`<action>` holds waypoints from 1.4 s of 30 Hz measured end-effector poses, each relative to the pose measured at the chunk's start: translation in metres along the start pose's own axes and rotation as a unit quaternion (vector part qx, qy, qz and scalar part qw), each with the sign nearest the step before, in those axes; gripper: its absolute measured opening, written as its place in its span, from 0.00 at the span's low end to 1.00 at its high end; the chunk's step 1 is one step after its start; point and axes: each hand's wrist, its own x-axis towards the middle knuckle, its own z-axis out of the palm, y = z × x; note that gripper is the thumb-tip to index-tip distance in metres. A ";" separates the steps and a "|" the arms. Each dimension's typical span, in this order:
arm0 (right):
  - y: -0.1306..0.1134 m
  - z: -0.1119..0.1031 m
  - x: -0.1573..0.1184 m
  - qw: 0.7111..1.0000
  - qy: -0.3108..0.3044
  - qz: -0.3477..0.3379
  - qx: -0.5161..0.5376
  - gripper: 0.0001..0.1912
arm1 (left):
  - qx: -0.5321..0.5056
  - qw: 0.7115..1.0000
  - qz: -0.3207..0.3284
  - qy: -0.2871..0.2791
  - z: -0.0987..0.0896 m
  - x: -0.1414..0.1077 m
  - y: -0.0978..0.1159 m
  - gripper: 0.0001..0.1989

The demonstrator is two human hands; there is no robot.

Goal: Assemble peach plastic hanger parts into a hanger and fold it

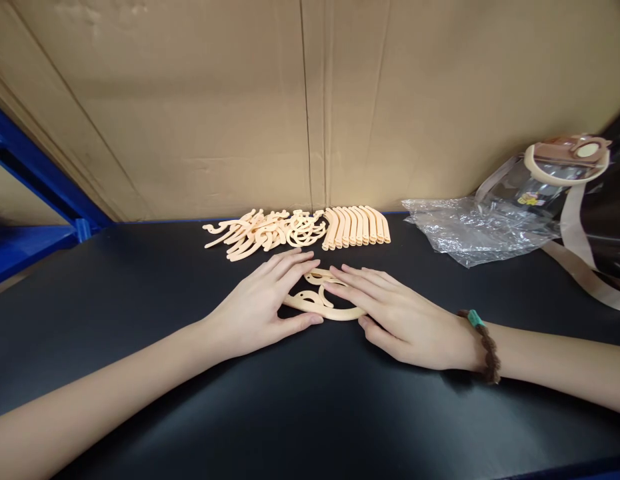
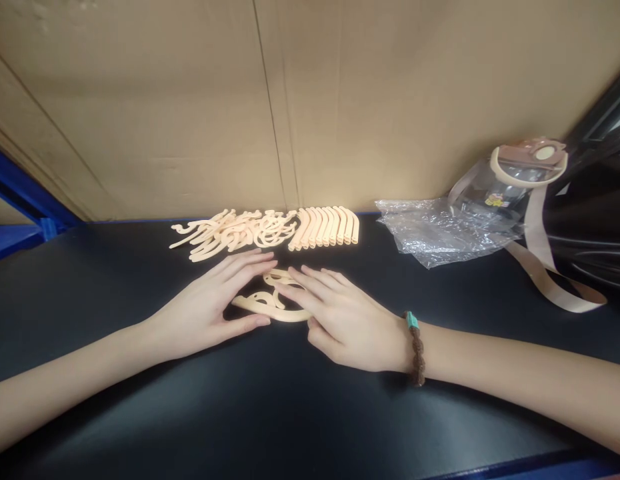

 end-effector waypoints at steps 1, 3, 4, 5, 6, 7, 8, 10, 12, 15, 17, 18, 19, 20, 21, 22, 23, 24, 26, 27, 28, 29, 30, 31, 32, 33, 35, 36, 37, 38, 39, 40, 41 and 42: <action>0.000 0.000 0.000 1.000 -0.006 0.000 0.002 0.31 | -0.001 1.000 -0.001 -0.010 0.000 0.000 0.000 0.32; 0.000 0.000 0.000 1.000 -0.007 0.003 0.007 0.30 | -0.010 1.000 -0.007 -0.029 -0.001 -0.001 0.000 0.30; 0.000 0.000 0.000 1.000 -0.006 0.002 0.010 0.30 | -0.016 0.999 -0.012 -0.035 -0.001 -0.001 0.000 0.29; 0.000 0.000 0.000 1.000 -0.004 0.002 0.010 0.30 | -0.021 0.999 -0.016 -0.037 -0.002 -0.001 0.000 0.28; 0.000 0.000 0.000 1.000 -0.003 0.001 0.009 0.29 | -0.025 0.999 -0.016 -0.037 -0.002 -0.001 0.001 0.27; 0.000 0.000 0.000 1.000 -0.003 0.001 0.006 0.28 | -0.026 0.999 -0.015 -0.037 -0.003 -0.001 0.001 0.27; 0.000 0.000 0.000 1.000 -0.005 0.001 0.003 0.27 | -0.025 0.999 -0.013 -0.037 -0.004 0.000 0.002 0.27; 0.000 0.000 -0.001 1.000 -0.010 0.002 0.000 0.26 | -0.023 0.999 -0.006 -0.037 -0.005 0.001 0.003 0.29; 0.000 0.000 -0.001 1.000 -0.015 0.004 0.001 0.26 | -0.023 0.999 -0.002 -0.038 -0.006 0.002 0.003 0.30; 0.000 0.001 -0.001 1.000 -0.014 0.005 0.003 0.26 | -0.022 0.999 0.000 -0.042 -0.006 0.002 0.004 0.29; 0.000 0.002 0.000 1.000 -0.011 0.005 0.004 0.26 | -0.020 0.999 0.000 -0.045 -0.007 0.002 0.004 0.29; 0.000 0.002 0.000 1.000 -0.009 0.004 0.005 0.26 | -0.020 0.999 0.001 -0.046 -0.007 0.002 0.004 0.29; 0.001 0.002 0.000 1.000 -0.008 0.002 0.006 0.27 | -0.021 0.999 0.001 -0.045 -0.007 0.002 0.004 0.29; 0.001 0.001 0.000 1.000 -0.006 0.001 0.009 0.27 | -0.022 0.999 0.003 -0.046 -0.008 0.002 0.004 0.29; 0.001 0.001 0.000 1.000 -0.006 0.001 0.011 0.27 | -0.024 0.999 0.004 -0.047 -0.008 0.002 0.004 0.29; 0.001 0.001 0.000 1.000 -0.006 0.002 0.012 0.26 | -0.026 0.998 0.005 -0.048 -0.008 0.002 0.004 0.29; 0.001 0.000 0.000 1.000 -0.006 0.002 0.014 0.26 | -0.028 0.998 0.005 -0.050 -0.008 0.003 0.004 0.29; 0.000 0.000 0.000 1.000 -0.005 0.002 0.016 0.25 | -0.028 0.998 0.004 -0.051 -0.008 0.003 0.004 0.28; 0.000 -0.001 0.000 1.000 -0.001 0.001 0.019 0.25 | -0.028 0.998 0.002 -0.052 -0.008 0.003 0.005 0.27; 0.000 -0.001 0.000 1.000 0.003 0.000 0.021 0.25 | -0.028 0.998 0.002 -0.050 -0.008 0.003 0.005 0.26; 0.000 -0.001 0.001 1.000 0.005 -0.001 0.023 0.25 | -0.028 0.998 0.002 -0.048 -0.008 0.003 0.005 0.26; 0.000 -0.001 0.001 1.000 0.007 -0.002 0.024 0.25 | -0.029 0.999 0.003 -0.045 -0.008 0.003 0.005 0.26; 0.000 0.000 0.001 1.000 0.008 -0.003 0.025 0.25 | -0.030 0.999 0.005 -0.042 -0.008 0.003 0.004 0.26; 0.000 0.000 0.001 1.000 0.008 -0.003 0.025 0.25 | -0.031 0.999 0.006 -0.038 -0.008 0.003 0.004 0.26; 0.000 0.000 0.001 1.000 0.008 -0.003 0.024 0.25 | -0.031 0.999 0.008 -0.035 -0.008 0.002 0.004 0.26; 0.000 0.000 0.000 1.000 0.008 -0.003 0.023 0.25 | -0.031 0.999 0.009 -0.034 -0.008 0.002 0.004 0.26; 0.000 0.000 0.000 1.000 0.007 -0.003 0.020 0.25 | -0.029 0.999 0.009 -0.035 -0.008 0.002 0.003 0.26; 0.000 0.000 -0.001 1.000 0.004 -0.003 0.019 0.25 | -0.028 0.999 0.008 -0.037 -0.007 0.001 0.003 0.26; 0.000 0.000 -0.001 1.000 0.002 -0.002 0.019 0.26 | -0.026 0.999 0.006 -0.040 -0.007 0.001 0.003 0.26; 0.000 0.000 -0.001 1.000 0.000 0.001 0.019 0.26 | -0.023 0.999 0.005 -0.042 -0.008 0.001 0.003 0.26; -0.001 -0.001 -0.001 1.000 -0.001 0.005 0.021 0.27 | -0.020 0.999 0.005 -0.044 -0.008 0.002 0.004 0.26; -0.001 -0.001 -0.001 1.000 0.000 0.010 0.024 0.28 | -0.015 0.999 0.006 -0.046 -0.009 0.002 0.005 0.26; -0.001 -0.001 -0.001 1.000 0.004 0.017 0.027 0.28 | -0.010 0.999 0.007 -0.047 -0.010 0.003 0.006 0.26; -0.001 -0.002 0.000 0.999 0.009 0.024 0.029 0.28 | -0.005 0.999 0.009 -0.048 -0.012 0.004 0.008 0.26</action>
